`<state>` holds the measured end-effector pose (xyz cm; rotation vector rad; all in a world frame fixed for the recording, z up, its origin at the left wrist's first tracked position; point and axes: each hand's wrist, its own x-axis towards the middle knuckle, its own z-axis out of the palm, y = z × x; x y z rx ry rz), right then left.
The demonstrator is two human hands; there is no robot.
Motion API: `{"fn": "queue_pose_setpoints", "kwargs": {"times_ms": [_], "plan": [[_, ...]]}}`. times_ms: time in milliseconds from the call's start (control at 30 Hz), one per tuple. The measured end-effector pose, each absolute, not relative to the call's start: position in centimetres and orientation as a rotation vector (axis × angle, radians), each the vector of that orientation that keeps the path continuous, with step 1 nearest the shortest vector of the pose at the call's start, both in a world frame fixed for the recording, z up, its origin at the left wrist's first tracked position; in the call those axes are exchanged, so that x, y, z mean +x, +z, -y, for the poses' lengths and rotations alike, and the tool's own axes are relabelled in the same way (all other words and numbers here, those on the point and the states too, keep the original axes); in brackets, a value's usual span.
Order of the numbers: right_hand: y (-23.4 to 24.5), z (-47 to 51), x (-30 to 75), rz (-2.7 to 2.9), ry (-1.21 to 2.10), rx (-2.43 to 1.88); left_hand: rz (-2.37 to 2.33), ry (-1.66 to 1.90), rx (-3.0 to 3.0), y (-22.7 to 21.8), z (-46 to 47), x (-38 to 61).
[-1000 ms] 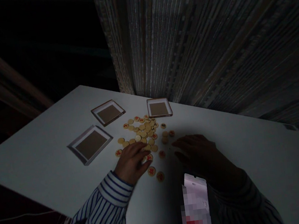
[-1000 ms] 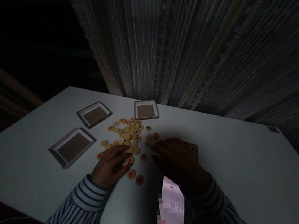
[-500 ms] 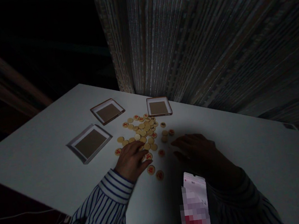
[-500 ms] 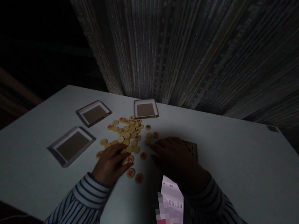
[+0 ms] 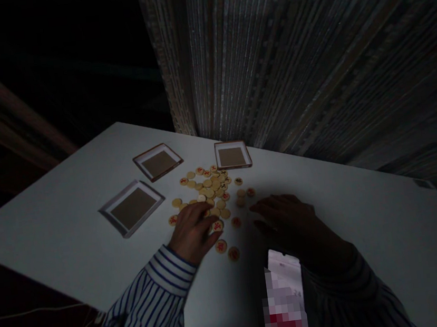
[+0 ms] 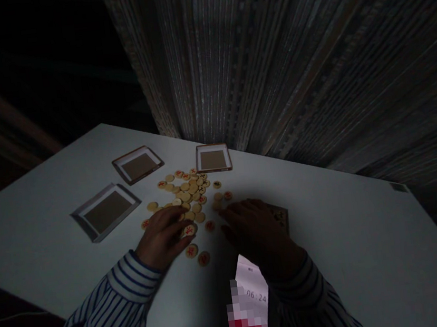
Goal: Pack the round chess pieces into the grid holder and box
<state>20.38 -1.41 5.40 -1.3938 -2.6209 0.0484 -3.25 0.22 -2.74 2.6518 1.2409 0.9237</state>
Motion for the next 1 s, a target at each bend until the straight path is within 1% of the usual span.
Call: {"fn": "queue_pose_setpoints", "kwargs": {"times_ms": [233,767,1000], "plan": [[5.4,1.4,20.4,2.623,0.04,-1.395,-1.158,1.096,2.63,-1.7,-0.1,-3.0],[6.4,1.6,21.2,2.634,0.058,-1.423,-1.132,1.258,2.623,-1.0,0.3,-2.7],[7.0,2.0,21.7,2.616,0.064,-1.399,-1.124,1.263,2.647,-0.9,0.4,-2.5]]}}
